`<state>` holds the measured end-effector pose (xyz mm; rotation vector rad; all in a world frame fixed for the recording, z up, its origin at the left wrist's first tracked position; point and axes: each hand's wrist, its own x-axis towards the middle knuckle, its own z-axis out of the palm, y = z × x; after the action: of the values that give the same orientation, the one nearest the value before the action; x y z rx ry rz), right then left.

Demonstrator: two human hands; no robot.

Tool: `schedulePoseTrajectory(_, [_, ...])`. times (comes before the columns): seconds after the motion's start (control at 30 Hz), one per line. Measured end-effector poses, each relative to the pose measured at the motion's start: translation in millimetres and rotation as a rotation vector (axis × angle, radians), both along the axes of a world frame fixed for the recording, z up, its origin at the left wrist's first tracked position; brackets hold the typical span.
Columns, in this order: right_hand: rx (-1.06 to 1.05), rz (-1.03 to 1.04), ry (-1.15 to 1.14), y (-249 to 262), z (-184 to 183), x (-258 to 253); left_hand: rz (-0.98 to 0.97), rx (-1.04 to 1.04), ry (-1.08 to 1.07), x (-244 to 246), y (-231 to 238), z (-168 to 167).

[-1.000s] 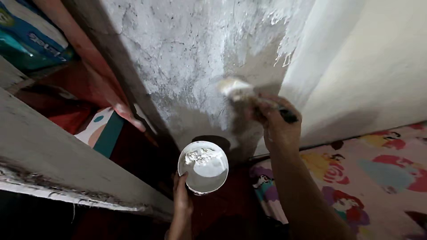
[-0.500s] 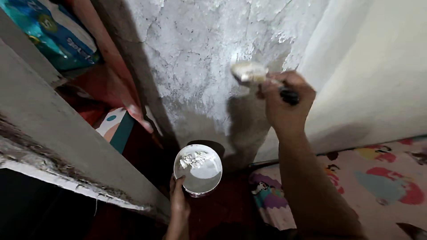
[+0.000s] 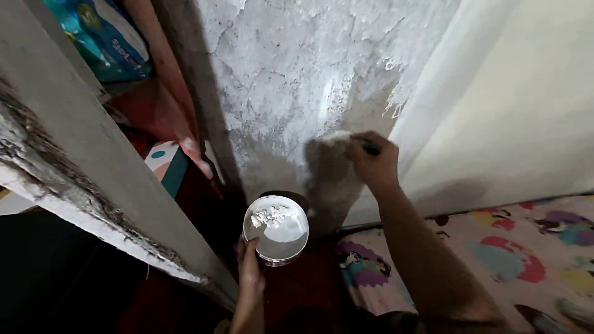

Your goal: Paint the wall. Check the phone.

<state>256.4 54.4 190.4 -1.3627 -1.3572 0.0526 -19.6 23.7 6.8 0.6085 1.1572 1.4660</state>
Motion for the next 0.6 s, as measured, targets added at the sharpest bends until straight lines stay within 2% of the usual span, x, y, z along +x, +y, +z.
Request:
schedulePoseTrajectory(0.13, [0.404, 0.048, -0.009, 16.7, 51.2, 9.3, 0.01, 0.015, -0.014, -0.4, -0.5, 0.7])
schedulePoseTrajectory(0.2, [0.517, 0.067, -0.021, 18.5, 54.7, 9.7, 0.019, 0.01, -0.013, -1.9, -0.4, 0.4])
schedulePoseTrajectory(0.3, [0.333, 0.002, -0.151, 15.8, 26.1, 6.1, 0.029, -0.024, -0.008, -3.3, -1.2, 3.0])
schedulePoseTrajectory(0.37, [0.199, -0.01, -0.179, 2.8, 22.0, 3.1, 0.028, -0.018, -0.011, -3.7, -1.4, 4.5])
schedulePoseTrajectory(0.5, [0.359, -0.005, -0.142, -2.9, 32.2, 7.0, 0.011, -0.014, 0.008, -5.7, -2.9, 2.0])
schedulePoseTrajectory(0.6, [0.256, -0.012, -0.175, 7.7, 31.6, 7.4, 0.008, -0.019, 0.029, -7.3, -4.4, 2.0])
